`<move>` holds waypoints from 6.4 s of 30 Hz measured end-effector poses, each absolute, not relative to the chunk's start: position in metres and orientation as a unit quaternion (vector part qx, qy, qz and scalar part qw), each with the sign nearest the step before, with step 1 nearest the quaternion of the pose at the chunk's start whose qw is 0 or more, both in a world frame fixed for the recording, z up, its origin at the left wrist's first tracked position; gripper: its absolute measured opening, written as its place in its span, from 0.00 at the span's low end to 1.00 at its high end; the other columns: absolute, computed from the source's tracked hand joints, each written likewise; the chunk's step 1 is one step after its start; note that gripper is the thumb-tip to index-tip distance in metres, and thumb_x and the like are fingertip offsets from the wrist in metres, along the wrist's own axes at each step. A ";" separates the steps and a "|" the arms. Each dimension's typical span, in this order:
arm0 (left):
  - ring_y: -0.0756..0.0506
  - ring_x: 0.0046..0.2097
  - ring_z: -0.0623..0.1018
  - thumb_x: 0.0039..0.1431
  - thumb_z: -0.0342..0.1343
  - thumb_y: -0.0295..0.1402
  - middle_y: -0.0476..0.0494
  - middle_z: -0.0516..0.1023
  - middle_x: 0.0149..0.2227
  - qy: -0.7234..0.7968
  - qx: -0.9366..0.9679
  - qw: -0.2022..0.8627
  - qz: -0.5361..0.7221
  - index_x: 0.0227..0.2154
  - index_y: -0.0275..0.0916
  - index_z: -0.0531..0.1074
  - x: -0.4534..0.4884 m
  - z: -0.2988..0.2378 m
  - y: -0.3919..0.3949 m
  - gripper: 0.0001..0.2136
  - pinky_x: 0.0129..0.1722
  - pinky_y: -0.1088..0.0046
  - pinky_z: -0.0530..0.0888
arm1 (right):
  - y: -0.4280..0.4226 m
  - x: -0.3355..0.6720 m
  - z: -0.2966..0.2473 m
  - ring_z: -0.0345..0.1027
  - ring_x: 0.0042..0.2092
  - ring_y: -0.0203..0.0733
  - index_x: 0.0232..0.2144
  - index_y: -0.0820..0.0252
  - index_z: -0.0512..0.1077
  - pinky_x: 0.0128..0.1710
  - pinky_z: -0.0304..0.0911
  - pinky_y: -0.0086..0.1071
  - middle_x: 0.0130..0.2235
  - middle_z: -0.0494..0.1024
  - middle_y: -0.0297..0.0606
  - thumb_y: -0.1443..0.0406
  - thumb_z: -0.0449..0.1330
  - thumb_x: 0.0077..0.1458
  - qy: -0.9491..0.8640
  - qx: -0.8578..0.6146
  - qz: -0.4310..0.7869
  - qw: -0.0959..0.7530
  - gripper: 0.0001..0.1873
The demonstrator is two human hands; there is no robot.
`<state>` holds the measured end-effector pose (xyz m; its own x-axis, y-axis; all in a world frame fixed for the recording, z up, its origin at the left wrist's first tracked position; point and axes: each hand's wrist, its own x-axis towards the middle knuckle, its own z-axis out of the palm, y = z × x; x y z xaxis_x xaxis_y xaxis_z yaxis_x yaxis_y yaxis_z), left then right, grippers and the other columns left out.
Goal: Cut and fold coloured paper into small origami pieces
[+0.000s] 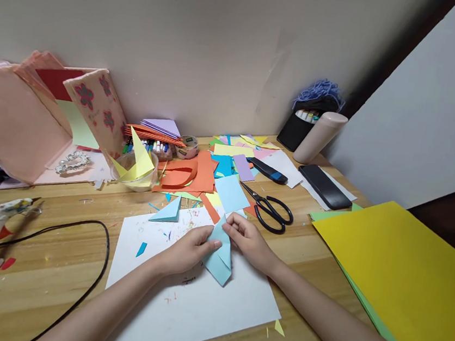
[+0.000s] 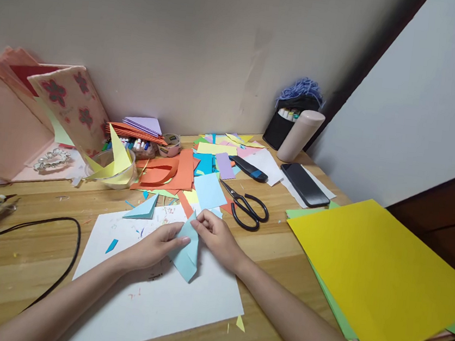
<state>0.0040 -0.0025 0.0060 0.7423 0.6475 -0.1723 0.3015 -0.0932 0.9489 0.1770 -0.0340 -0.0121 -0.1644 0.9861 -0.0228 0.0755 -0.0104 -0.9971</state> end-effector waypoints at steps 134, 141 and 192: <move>0.54 0.12 0.63 0.56 0.48 0.44 0.53 0.72 0.19 0.465 0.554 0.612 0.320 0.35 0.39 0.60 0.012 -0.005 0.000 0.12 0.13 0.80 0.63 | -0.014 0.269 0.009 0.66 0.38 0.46 0.34 0.61 0.66 0.30 0.57 0.31 0.37 0.71 0.44 0.62 0.57 0.45 -0.620 -0.768 0.125 0.099 0.12; 0.55 0.14 0.61 0.58 0.45 0.44 0.54 0.68 0.17 0.482 0.576 0.572 0.330 0.28 0.37 0.63 0.010 -0.005 0.002 0.14 0.15 0.81 0.60 | -0.011 0.263 0.013 0.66 0.33 0.45 0.28 0.60 0.63 0.27 0.54 0.30 0.31 0.71 0.40 0.61 0.57 0.45 -0.549 -0.808 0.145 0.155 0.10; 0.52 0.18 0.67 0.60 0.44 0.39 0.54 0.65 0.15 0.551 0.652 0.315 0.415 0.26 0.40 0.64 0.004 0.041 -0.012 0.11 0.21 0.79 0.62 | -0.068 0.179 0.006 0.56 0.21 0.31 0.37 0.61 0.60 0.22 0.58 0.26 0.20 0.60 0.29 0.36 0.39 0.45 -0.594 -0.389 0.647 0.278 0.37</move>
<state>0.0040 -0.0122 0.0408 0.0489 0.9797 0.1943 0.4572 -0.1949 0.8677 0.1788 -0.0679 0.0057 -0.5421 0.8223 -0.1730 0.1031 -0.1392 -0.9849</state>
